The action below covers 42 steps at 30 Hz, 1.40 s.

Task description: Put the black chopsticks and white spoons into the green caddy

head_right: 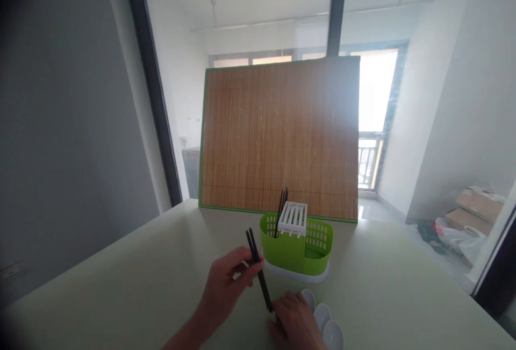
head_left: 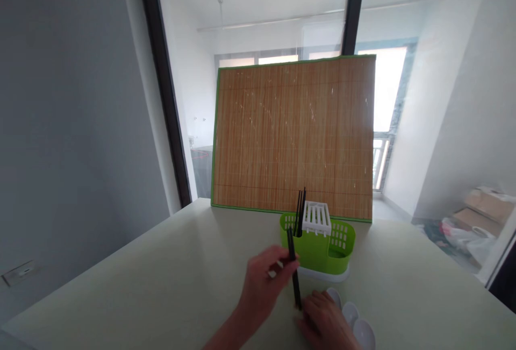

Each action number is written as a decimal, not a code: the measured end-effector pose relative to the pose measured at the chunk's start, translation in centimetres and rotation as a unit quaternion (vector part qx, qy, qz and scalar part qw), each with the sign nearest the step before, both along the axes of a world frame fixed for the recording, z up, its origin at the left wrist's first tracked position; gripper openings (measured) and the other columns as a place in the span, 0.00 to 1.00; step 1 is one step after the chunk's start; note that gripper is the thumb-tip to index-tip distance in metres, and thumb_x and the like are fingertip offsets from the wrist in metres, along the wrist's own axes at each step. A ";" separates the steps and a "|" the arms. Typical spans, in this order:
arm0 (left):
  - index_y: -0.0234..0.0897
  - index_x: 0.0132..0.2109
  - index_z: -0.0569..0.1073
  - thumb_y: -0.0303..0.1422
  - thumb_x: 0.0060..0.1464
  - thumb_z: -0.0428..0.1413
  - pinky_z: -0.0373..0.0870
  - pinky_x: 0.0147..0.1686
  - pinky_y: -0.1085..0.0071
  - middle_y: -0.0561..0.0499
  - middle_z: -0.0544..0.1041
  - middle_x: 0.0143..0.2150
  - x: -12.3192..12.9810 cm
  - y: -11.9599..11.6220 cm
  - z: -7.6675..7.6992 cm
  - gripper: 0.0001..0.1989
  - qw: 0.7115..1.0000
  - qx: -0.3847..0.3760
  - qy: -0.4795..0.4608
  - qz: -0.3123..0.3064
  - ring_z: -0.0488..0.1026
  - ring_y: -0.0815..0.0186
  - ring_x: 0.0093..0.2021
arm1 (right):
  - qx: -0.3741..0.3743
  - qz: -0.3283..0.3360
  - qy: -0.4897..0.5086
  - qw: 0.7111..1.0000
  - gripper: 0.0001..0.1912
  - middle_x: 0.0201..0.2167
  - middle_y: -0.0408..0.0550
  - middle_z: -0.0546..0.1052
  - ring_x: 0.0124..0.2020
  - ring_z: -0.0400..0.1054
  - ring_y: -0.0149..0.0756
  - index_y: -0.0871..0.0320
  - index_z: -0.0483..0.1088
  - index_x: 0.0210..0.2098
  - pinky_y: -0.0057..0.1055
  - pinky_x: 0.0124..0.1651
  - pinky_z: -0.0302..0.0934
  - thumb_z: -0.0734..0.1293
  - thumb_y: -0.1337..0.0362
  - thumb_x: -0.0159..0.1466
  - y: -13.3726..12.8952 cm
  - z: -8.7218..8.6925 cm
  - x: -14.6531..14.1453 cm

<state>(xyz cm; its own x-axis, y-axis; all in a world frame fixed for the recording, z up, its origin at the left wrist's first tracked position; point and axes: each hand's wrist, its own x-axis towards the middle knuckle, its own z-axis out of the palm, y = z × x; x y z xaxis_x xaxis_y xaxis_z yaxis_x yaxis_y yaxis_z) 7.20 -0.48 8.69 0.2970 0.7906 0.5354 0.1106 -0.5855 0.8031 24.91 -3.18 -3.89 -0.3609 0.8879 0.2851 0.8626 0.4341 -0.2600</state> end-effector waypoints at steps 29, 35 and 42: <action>0.37 0.37 0.76 0.35 0.53 0.55 0.67 0.34 0.71 0.48 0.77 0.35 7.5 17.6 0.8 0.08 0.912 0.084 0.363 0.171 0.74 0.62 0.38 | 0.055 -0.002 -0.016 0.998 0.05 0.29 0.39 0.73 0.35 0.65 0.35 0.50 0.69 0.32 0.32 0.39 0.46 0.63 0.67 0.58 0.2 0.1 0.5; 0.36 0.44 0.73 0.34 0.56 0.52 0.66 0.40 0.67 0.45 0.73 0.42 7.6 15.6 0.9 0.11 0.895 0.149 0.372 0.197 0.71 0.59 0.44 | 0.049 -0.006 -0.019 0.999 0.05 0.29 0.39 0.73 0.35 0.65 0.34 0.49 0.69 0.32 0.32 0.38 0.47 0.63 0.67 0.57 0.1 0.4 0.4; 0.41 0.53 0.66 0.34 0.60 0.46 0.65 0.43 0.69 0.48 0.70 0.47 5.0 10.7 -0.4 0.15 0.923 0.226 0.208 0.233 0.68 0.63 0.46 | 0.059 -0.027 0.000 0.998 0.07 0.29 0.40 0.74 0.35 0.66 0.35 0.49 0.70 0.33 0.31 0.39 0.48 0.63 0.68 0.58 0.0 0.6 0.7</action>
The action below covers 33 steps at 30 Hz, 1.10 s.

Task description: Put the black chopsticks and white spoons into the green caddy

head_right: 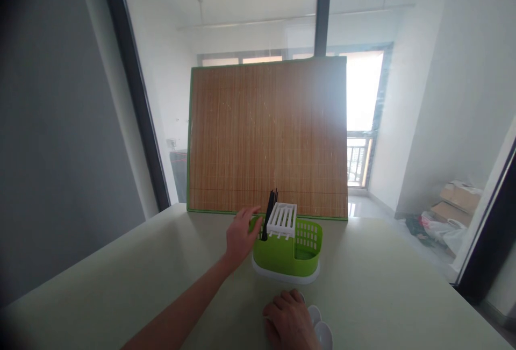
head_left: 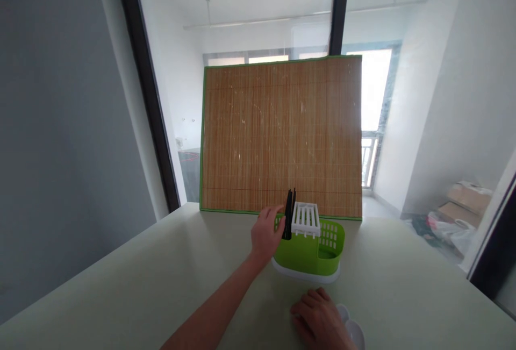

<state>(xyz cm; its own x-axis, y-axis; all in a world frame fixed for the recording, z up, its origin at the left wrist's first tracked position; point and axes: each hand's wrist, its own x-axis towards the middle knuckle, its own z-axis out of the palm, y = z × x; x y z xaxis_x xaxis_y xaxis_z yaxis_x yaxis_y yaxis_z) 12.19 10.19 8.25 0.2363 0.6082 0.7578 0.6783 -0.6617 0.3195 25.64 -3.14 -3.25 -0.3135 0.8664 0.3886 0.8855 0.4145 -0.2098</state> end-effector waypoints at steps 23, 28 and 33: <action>0.45 0.40 0.74 0.41 0.54 0.54 0.61 0.27 0.81 0.58 0.77 0.24 1.2 -9.0 -16.6 0.09 0.894 -0.155 0.229 -0.353 0.74 0.72 0.27 | 0.038 -0.186 0.009 0.982 0.08 0.36 0.46 0.74 0.40 0.66 0.42 0.51 0.72 0.37 0.38 0.41 0.54 0.61 0.65 0.61 0.1 0.3 5.2; 0.45 0.37 0.75 0.47 0.54 0.52 0.61 0.26 0.79 0.57 0.77 0.24 1.4 -9.2 -16.7 0.14 0.901 -0.126 0.237 -0.341 0.74 0.71 0.26 | 0.023 -0.200 0.012 0.979 0.07 0.32 0.44 0.74 0.37 0.67 0.41 0.51 0.71 0.32 0.37 0.39 0.53 0.61 0.64 0.62 -0.2 0.8 5.2; 0.44 0.35 0.74 0.44 0.52 0.56 0.63 0.28 0.79 0.57 0.78 0.25 1.6 -9.5 -16.4 0.11 0.906 -0.111 0.243 -0.328 0.75 0.70 0.27 | -0.006 -0.221 0.004 0.975 0.10 0.26 0.43 0.74 0.35 0.67 0.41 0.52 0.70 0.26 0.38 0.40 0.51 0.60 0.63 0.62 -0.4 1.4 5.2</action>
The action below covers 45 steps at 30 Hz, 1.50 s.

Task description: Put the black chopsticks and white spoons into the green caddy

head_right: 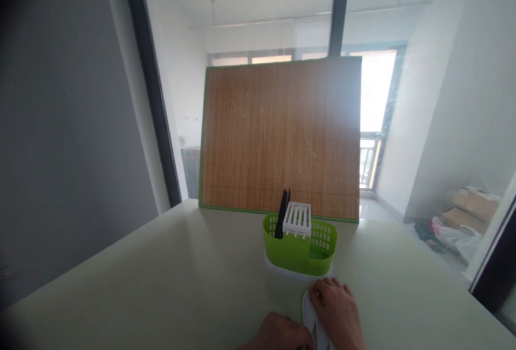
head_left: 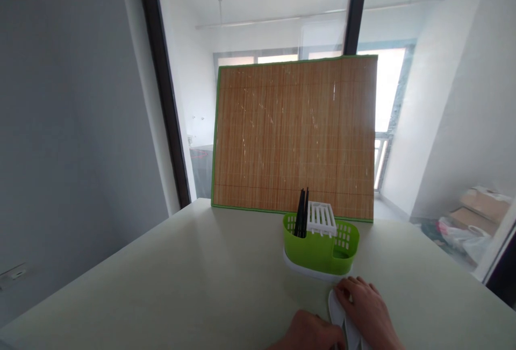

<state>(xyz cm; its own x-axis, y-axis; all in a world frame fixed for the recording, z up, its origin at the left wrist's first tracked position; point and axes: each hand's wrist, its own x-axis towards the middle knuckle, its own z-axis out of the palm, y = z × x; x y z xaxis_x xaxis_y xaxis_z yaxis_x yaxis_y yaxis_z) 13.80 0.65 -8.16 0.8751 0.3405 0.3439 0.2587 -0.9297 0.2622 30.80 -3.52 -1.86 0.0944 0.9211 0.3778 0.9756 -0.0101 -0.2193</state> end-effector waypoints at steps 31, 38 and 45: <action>0.41 0.48 0.65 0.35 0.49 0.54 0.60 0.26 0.76 0.60 0.68 0.23 -1.4 0.4 5.0 0.17 0.922 -0.256 -0.176 0.230 0.66 0.70 0.25 | 0.145 0.123 0.056 0.980 0.07 0.33 0.44 0.75 0.37 0.67 0.39 0.52 0.69 0.35 0.37 0.43 0.55 0.60 0.64 0.65 0.2 0.0 -1.6; 0.38 0.39 0.71 0.35 0.55 0.49 0.55 0.23 0.77 0.59 0.62 0.21 -1.6 0.6 6.2 0.09 0.913 -0.268 -0.238 0.197 0.60 0.73 0.22 | 0.196 0.155 0.078 0.965 0.06 0.34 0.46 0.75 0.38 0.66 0.40 0.53 0.67 0.40 0.38 0.42 0.56 0.60 0.64 0.66 -0.4 0.5 -2.6; 0.38 0.42 0.66 0.41 0.58 0.47 0.59 0.23 0.79 0.56 0.67 0.26 -4.6 2.7 14.7 0.12 0.865 -0.171 -0.398 0.253 0.64 0.72 0.24 | 0.205 0.184 0.069 0.959 0.08 0.33 0.46 0.74 0.35 0.66 0.39 0.54 0.66 0.43 0.38 0.42 0.56 0.58 0.67 0.65 -0.6 1.1 -3.2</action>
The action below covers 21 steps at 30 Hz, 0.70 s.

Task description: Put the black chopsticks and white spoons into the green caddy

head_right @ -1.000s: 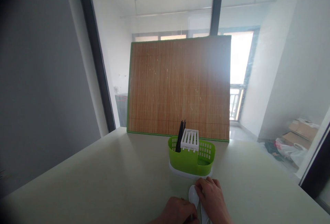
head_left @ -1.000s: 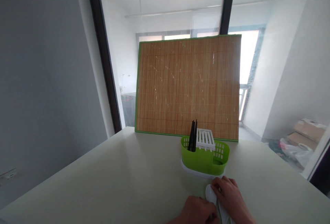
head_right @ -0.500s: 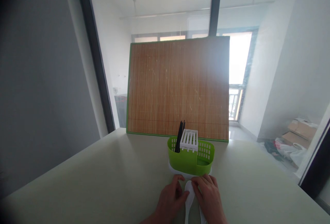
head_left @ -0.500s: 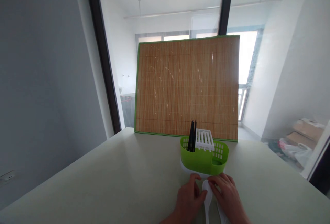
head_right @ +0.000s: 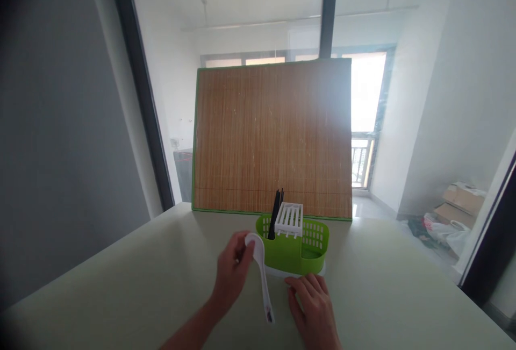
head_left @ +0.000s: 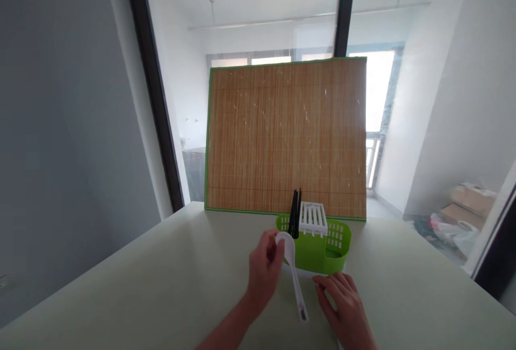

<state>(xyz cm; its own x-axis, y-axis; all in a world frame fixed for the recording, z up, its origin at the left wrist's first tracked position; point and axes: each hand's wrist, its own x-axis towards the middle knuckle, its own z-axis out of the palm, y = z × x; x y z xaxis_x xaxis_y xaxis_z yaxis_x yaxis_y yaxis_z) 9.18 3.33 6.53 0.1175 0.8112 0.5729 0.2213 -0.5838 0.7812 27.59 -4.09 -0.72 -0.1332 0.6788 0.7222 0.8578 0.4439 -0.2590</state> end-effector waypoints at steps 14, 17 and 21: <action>0.41 0.49 0.67 0.38 0.61 0.43 0.56 0.26 0.74 0.53 0.75 0.32 1.3 9.7 7.2 0.14 0.917 0.139 0.317 0.197 0.72 0.67 0.29 | 0.033 0.011 -0.013 0.999 0.07 0.30 0.44 0.73 0.33 0.64 0.38 0.54 0.67 0.39 0.37 0.39 0.54 0.60 0.71 0.64 0.4 0.0 -0.1; 0.41 0.49 0.67 0.38 0.61 0.43 0.58 0.28 0.73 0.51 0.76 0.33 1.8 10.7 5.4 0.13 0.909 0.089 0.364 0.182 0.73 0.64 0.32 | 0.020 0.011 -0.014 1.000 0.07 0.29 0.44 0.72 0.32 0.63 0.38 0.54 0.67 0.38 0.37 0.39 0.53 0.59 0.71 0.64 0.3 0.1 -0.2; 0.40 0.47 0.67 0.37 0.60 0.45 0.59 0.29 0.73 0.51 0.77 0.33 2.3 11.5 4.4 0.13 0.911 0.063 0.369 0.171 0.73 0.64 0.32 | 0.007 0.018 -0.012 1.000 0.07 0.29 0.43 0.71 0.32 0.62 0.38 0.54 0.67 0.38 0.37 0.39 0.53 0.59 0.71 0.64 0.4 -0.1 -0.2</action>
